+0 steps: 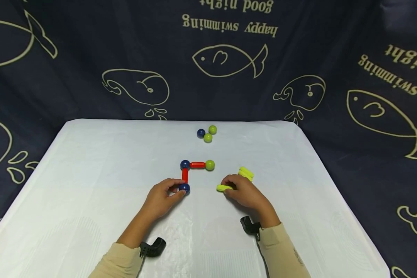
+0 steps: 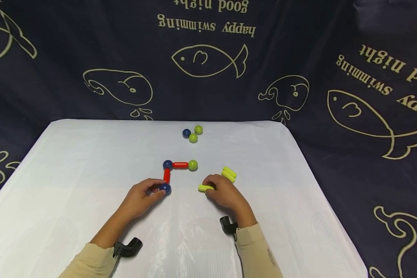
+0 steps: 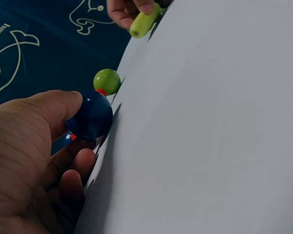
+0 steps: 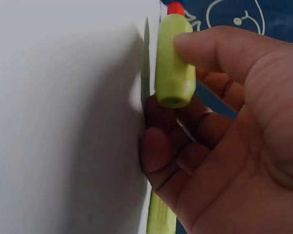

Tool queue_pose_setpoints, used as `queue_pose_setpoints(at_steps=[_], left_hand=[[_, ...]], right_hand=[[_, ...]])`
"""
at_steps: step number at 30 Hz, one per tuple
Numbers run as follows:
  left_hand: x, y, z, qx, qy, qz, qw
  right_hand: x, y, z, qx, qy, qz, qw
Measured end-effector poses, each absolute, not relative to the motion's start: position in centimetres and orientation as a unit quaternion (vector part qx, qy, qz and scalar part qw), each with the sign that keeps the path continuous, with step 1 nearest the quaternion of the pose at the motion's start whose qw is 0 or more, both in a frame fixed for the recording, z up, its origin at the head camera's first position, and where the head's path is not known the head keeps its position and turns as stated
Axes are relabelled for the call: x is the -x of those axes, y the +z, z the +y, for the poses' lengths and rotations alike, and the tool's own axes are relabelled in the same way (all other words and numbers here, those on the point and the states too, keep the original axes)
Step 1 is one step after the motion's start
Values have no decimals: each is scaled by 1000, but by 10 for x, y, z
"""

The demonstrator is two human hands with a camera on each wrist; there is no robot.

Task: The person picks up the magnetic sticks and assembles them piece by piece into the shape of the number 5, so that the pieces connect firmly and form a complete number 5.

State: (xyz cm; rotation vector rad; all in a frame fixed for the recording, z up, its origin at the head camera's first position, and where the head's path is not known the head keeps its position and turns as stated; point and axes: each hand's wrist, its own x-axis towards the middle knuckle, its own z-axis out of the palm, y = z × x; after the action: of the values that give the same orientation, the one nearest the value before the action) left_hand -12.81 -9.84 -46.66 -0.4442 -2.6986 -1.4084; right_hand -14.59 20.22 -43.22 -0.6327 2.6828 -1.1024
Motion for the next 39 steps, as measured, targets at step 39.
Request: queue_pose_setpoints(at_steps=[39], left_hand=[[128,-465,-98,144,-458,-876,46]], right_hand=[[165,-426,135,277,-369,872,163]])
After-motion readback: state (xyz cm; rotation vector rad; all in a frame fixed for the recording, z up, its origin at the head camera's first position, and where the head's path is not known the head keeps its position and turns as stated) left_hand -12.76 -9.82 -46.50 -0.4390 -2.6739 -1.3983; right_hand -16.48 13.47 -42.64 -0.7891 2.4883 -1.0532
